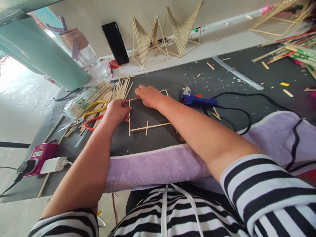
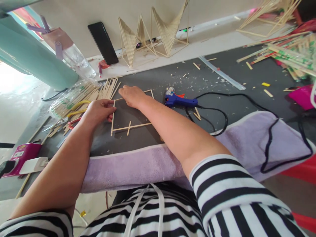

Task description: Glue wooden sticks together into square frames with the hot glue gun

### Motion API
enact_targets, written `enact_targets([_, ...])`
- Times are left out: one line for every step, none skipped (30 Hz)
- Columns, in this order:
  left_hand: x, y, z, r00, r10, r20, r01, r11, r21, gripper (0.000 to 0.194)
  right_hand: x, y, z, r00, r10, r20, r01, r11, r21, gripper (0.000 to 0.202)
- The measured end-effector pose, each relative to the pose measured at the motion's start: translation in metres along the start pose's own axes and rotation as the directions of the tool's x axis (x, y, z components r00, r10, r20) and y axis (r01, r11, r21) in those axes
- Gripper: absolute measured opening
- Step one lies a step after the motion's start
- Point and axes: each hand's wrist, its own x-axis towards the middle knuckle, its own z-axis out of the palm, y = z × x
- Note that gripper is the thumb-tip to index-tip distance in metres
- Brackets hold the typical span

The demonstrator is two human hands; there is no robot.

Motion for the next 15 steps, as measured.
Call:
enact_targets([0.0008,-0.0008,0.0,1.0,0.0,-0.002,0.0,1.0,-0.001,0.043,0.0001,0.0001,0.0,1.0,-0.003,-0.002,0.003,1.0,0.002,0.029])
enact_targets([0.0013,-0.0012,0.0,1.0,-0.001,0.002,0.001,1.0,-0.001,0.044,0.0001,0.0002,0.0001,1.0,-0.004,-0.002,0.004,1.0,0.004,0.029])
enact_targets([0.0014,-0.0012,0.0,1.0,-0.003,0.005,0.003,1.0,-0.001,0.044,0.0001,0.0002,0.0002,1.0,-0.005,-0.001,0.005,1.0,0.005,0.029])
enact_targets([0.0012,-0.001,0.0001,1.0,-0.005,0.007,0.005,1.0,-0.001,0.045,0.0001,0.0001,0.0003,1.0,-0.005,0.001,0.005,1.0,0.003,0.029])
enact_targets([0.0007,-0.0004,0.0002,1.0,-0.005,0.007,0.005,1.0,0.001,0.046,0.0,0.0001,0.0005,1.0,-0.004,0.003,0.004,1.0,0.002,0.029])
enact_targets([0.0,0.0003,0.0003,1.0,-0.01,0.005,0.01,1.0,0.007,0.046,0.0,0.0001,0.0007,1.0,-0.003,0.004,0.003,1.0,0.001,0.03])
enact_targets([-0.0008,0.0012,0.0004,1.0,-0.015,0.001,0.015,1.0,0.015,0.047,-0.0001,0.0,0.0009,1.0,-0.002,0.005,0.002,1.0,0.0,0.031])
enact_targets([-0.0017,0.0022,0.0004,1.0,-0.02,-0.003,0.02,1.0,0.02,0.047,-0.0002,0.0,0.0011,1.0,-0.002,0.005,0.002,1.0,0.002,0.031])
enact_targets([-0.0026,0.0033,0.0004,1.0,-0.022,-0.003,0.022,0.999,0.023,0.047,-0.0003,0.0,0.0013,1.0,-0.001,0.004,0.001,1.0,0.004,0.032])
enact_targets([-0.0034,0.0043,0.0003,1.0,-0.023,0.003,0.023,1.0,0.022,0.047,-0.0004,-0.0001,0.0014,1.0,0.001,0.002,-0.001,1.0,0.006,0.032])
enact_targets([-0.0041,0.0052,0.0002,1.0,-0.022,0.008,0.022,1.0,0.019,0.047,-0.0006,-0.0002,0.0013,1.0,0.002,0.001,-0.002,1.0,0.008,0.032])
enact_targets([-0.0047,0.0061,0.0,1.0,-0.019,0.013,0.019,1.0,0.017,0.047,-0.0008,-0.0003,0.0012,1.0,0.002,0.0,-0.002,1.0,0.009,0.031])
enact_targets([-0.0051,0.0067,-0.0001,1.0,-0.015,0.015,0.015,1.0,0.015,0.046,-0.001,-0.0005,0.0009,1.0,0.004,0.001,-0.004,1.0,0.009,0.03])
enact_targets([-0.0054,0.0071,-0.0001,1.0,-0.012,0.013,0.012,1.0,0.016,0.045,-0.0012,-0.0007,0.0006,1.0,0.006,0.003,-0.006,1.0,0.008,0.03])
enact_targets([-0.0054,0.0072,-0.0001,1.0,-0.012,0.008,0.012,1.0,0.016,0.044,-0.0013,-0.0009,0.0002,1.0,0.007,0.005,-0.007,1.0,0.007,0.029])
